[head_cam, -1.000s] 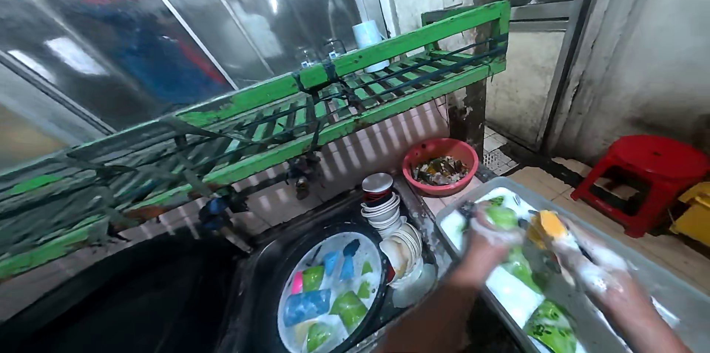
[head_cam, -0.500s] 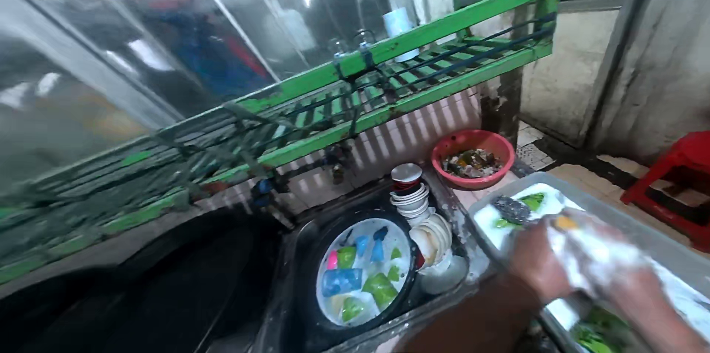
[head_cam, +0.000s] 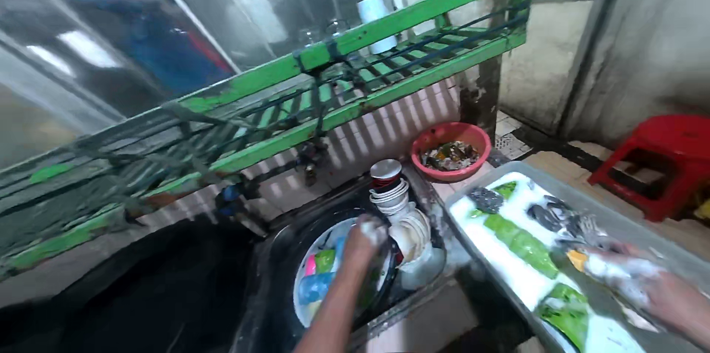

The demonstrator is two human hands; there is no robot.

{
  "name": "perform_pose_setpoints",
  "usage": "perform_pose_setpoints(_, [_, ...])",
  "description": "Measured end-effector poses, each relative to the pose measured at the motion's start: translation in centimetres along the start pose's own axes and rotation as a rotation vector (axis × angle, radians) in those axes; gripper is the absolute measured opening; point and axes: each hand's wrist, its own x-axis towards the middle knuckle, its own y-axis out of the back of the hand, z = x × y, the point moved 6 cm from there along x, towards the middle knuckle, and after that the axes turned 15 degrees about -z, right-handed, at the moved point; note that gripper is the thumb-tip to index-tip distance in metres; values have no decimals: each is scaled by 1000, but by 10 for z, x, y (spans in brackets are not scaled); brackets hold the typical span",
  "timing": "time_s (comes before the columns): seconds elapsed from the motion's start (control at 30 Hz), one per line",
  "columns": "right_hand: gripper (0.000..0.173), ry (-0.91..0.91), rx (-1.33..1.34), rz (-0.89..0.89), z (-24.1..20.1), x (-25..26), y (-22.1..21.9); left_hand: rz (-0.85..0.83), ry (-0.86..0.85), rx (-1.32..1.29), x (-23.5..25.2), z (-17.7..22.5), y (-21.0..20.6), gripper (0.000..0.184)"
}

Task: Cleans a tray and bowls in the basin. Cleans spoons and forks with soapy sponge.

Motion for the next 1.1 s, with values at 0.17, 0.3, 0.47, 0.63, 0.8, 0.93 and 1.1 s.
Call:
perform_pose_setpoints(0.17, [40, -114, -360, -86, 27, -9, -8, -79, -197, -30, -3, 83, -10, 34])
perform_pose_setpoints(0.3, [42, -169, -523, -345, 25, -7, -33, -513, -633, 190, -70, 253, -89, 36])
perform_pose_setpoints(0.47, [48, -288, -475, -398, 33, -2, -28, -812, -539, 476, -123, 305, -173, 59])
perform_pose_setpoints(0.63, [46, -373, -56, -257, 47, 4, 1, -811, -958, 221, -87, 305, -172, 67])
perform_pose_setpoints(0.8, [33, -400, 455, -79, 31, -8, 16, -422, -865, -879, -44, 273, -95, 63])
perform_pose_setpoints(0.93, [36, -40, 751, 243, -53, -10, -8, -293, -333, -1391, -21, 257, -116, 52])
perform_pose_setpoints(1.1, [45, 353, -164, 394, -79, 15, -46, -415, -328, -1573, -35, 264, -111, 38])
